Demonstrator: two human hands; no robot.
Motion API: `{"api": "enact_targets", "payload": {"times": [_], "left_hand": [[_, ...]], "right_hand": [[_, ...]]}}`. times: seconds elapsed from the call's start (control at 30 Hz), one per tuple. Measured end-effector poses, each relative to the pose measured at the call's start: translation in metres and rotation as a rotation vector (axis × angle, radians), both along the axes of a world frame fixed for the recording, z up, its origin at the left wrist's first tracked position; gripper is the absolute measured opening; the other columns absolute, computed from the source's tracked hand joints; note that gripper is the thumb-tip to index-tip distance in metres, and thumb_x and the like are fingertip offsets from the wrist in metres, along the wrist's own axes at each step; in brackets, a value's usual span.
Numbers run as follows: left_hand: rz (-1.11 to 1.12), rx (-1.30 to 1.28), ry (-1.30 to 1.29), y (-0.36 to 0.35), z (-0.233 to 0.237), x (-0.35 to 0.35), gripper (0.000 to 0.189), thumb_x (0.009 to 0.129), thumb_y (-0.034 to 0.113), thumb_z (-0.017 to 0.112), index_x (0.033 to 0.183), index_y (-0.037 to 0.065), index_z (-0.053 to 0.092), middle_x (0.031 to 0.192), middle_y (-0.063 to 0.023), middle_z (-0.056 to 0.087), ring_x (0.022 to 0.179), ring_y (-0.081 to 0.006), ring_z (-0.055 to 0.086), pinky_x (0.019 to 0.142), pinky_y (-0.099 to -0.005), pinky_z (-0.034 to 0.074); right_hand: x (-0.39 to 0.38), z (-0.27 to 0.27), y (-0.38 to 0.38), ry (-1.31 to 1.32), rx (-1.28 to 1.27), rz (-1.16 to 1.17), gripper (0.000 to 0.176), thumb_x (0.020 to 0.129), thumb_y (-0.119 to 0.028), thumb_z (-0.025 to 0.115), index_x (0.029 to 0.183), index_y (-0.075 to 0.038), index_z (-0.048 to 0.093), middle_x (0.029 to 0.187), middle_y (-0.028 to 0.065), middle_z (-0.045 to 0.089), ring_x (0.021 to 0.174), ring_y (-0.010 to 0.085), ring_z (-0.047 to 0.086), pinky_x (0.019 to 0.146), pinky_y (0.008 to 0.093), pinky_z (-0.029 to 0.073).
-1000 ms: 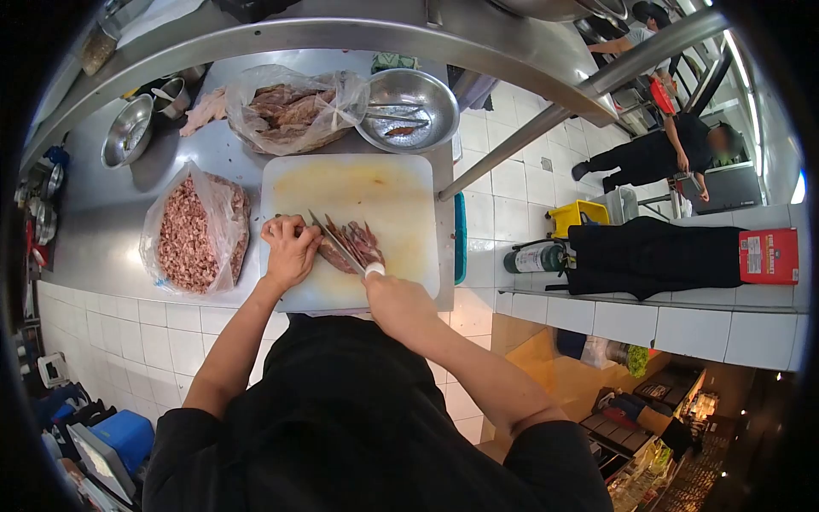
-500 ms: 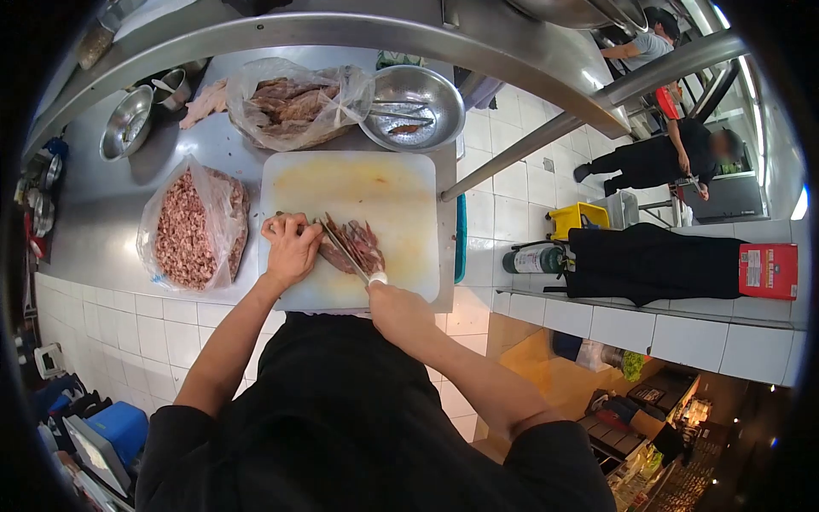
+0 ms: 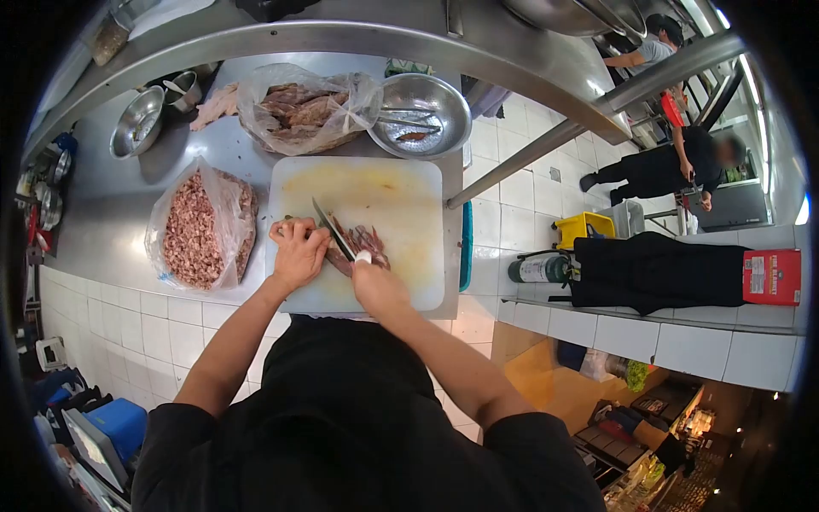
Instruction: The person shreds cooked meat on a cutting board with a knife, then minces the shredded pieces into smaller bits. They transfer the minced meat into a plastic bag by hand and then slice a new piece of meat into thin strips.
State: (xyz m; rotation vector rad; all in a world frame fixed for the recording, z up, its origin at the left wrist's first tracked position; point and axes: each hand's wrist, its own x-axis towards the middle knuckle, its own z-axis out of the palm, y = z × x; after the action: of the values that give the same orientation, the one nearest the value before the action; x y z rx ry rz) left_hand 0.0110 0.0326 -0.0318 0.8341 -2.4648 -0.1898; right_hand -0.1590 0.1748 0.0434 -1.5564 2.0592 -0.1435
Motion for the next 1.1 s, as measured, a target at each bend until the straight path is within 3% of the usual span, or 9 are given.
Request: {"api": "enact_targets", "payload": {"times": [0.13, 0.3, 0.53, 0.6, 0.7, 0.77, 0.83, 1.07, 1.1], "left_hand": [[0.023, 0.022, 0.009, 0.002, -0.005, 0.001, 0.022, 0.099, 0.027, 0.072, 0.12, 0.025, 0.067, 0.123, -0.0029, 0.055, 0.124, -0.0311, 0.05, 0.109, -0.0649, 0.027], [-0.008, 0.002, 0.032, 0.001, -0.005, 0.001, 0.023, 0.098, 0.026, 0.073, 0.12, 0.025, 0.067, 0.123, -0.0028, 0.055, 0.124, -0.0312, 0.05, 0.109, -0.0653, 0.026], [0.008, -0.032, -0.005, 0.001, -0.006, 0.002, 0.023, 0.097, 0.028, 0.073, 0.119, 0.026, 0.067, 0.123, -0.0025, 0.056, 0.125, -0.0311, 0.05, 0.108, -0.0664, 0.029], [-0.069, -0.041, -0.038, 0.01, -0.011, 0.005, 0.024, 0.096, 0.027, 0.073, 0.119, 0.026, 0.067, 0.123, -0.0022, 0.056, 0.125, -0.031, 0.05, 0.108, -0.0665, 0.029], [-0.112, -0.04, -0.048, 0.012, -0.01, -0.003, 0.025, 0.093, 0.027, 0.074, 0.117, 0.027, 0.067, 0.123, -0.0017, 0.057, 0.123, -0.0308, 0.051, 0.106, -0.0664, 0.031], [-0.099, -0.017, -0.04, 0.02, -0.008, -0.002, 0.025, 0.092, 0.027, 0.074, 0.117, 0.027, 0.068, 0.123, -0.0015, 0.057, 0.122, -0.0307, 0.051, 0.105, -0.0663, 0.032], [-0.094, -0.045, -0.037, 0.017, -0.006, -0.003, 0.025, 0.092, 0.026, 0.074, 0.116, 0.026, 0.068, 0.122, -0.002, 0.057, 0.122, -0.0306, 0.051, 0.105, -0.0656, 0.031], [-0.011, -0.033, -0.031, 0.003, -0.005, 0.003, 0.025, 0.093, 0.025, 0.074, 0.117, 0.027, 0.069, 0.121, -0.0024, 0.057, 0.122, -0.0303, 0.051, 0.107, -0.0645, 0.029], [-0.007, -0.05, -0.025, 0.005, -0.004, 0.001, 0.025, 0.093, 0.025, 0.074, 0.117, 0.027, 0.069, 0.121, -0.0024, 0.057, 0.122, -0.0303, 0.051, 0.107, -0.0645, 0.029]], "right_hand": [[-0.008, 0.046, 0.002, 0.008, -0.038, -0.06, 0.036, 0.116, -0.026, 0.046, 0.102, 0.004, 0.061, 0.086, 0.0263, 0.075, 0.084, 0.0471, 0.076, 0.071, 0.0585, 0.058], [-0.014, 0.108, 0.038, -0.033, 0.059, 0.058, 0.034, 0.115, -0.024, 0.049, 0.1, 0.005, 0.061, 0.09, 0.0275, 0.075, 0.084, 0.0483, 0.075, 0.073, 0.0602, 0.057], [-0.001, 0.046, -0.012, 0.003, 0.075, 0.042, 0.029, 0.112, -0.019, 0.051, 0.107, 0.006, 0.062, 0.094, 0.0307, 0.075, 0.088, 0.0467, 0.076, 0.076, 0.0581, 0.059], [-0.008, 0.053, 0.004, -0.008, 0.13, 0.076, 0.018, 0.102, -0.008, 0.052, 0.113, 0.004, 0.061, 0.101, 0.0275, 0.077, 0.097, 0.0462, 0.077, 0.083, 0.0577, 0.06], [-0.009, 0.086, 0.033, -0.012, 0.199, 0.033, 0.018, 0.103, -0.008, 0.051, 0.112, 0.004, 0.061, 0.099, 0.0278, 0.077, 0.095, 0.0469, 0.078, 0.083, 0.058, 0.06], [0.0, 0.064, 0.038, -0.023, 0.22, 0.01, 0.018, 0.104, -0.009, 0.051, 0.111, 0.004, 0.061, 0.098, 0.0279, 0.078, 0.093, 0.0465, 0.078, 0.081, 0.0575, 0.061], [0.008, 0.033, 0.037, 0.012, 0.036, -0.03, 0.035, 0.114, -0.026, 0.05, 0.104, 0.005, 0.063, 0.088, 0.0278, 0.076, 0.084, 0.0477, 0.076, 0.075, 0.0584, 0.06], [0.005, 0.022, 0.017, -0.025, -0.011, -0.006, 0.036, 0.115, -0.026, 0.046, 0.106, 0.004, 0.064, 0.093, 0.0286, 0.076, 0.087, 0.0479, 0.076, 0.077, 0.0584, 0.06], [0.006, 0.034, 0.018, -0.015, 0.054, -0.019, 0.026, 0.109, -0.017, 0.048, 0.11, 0.004, 0.064, 0.098, 0.029, 0.077, 0.092, 0.0464, 0.078, 0.08, 0.0575, 0.061]]}}
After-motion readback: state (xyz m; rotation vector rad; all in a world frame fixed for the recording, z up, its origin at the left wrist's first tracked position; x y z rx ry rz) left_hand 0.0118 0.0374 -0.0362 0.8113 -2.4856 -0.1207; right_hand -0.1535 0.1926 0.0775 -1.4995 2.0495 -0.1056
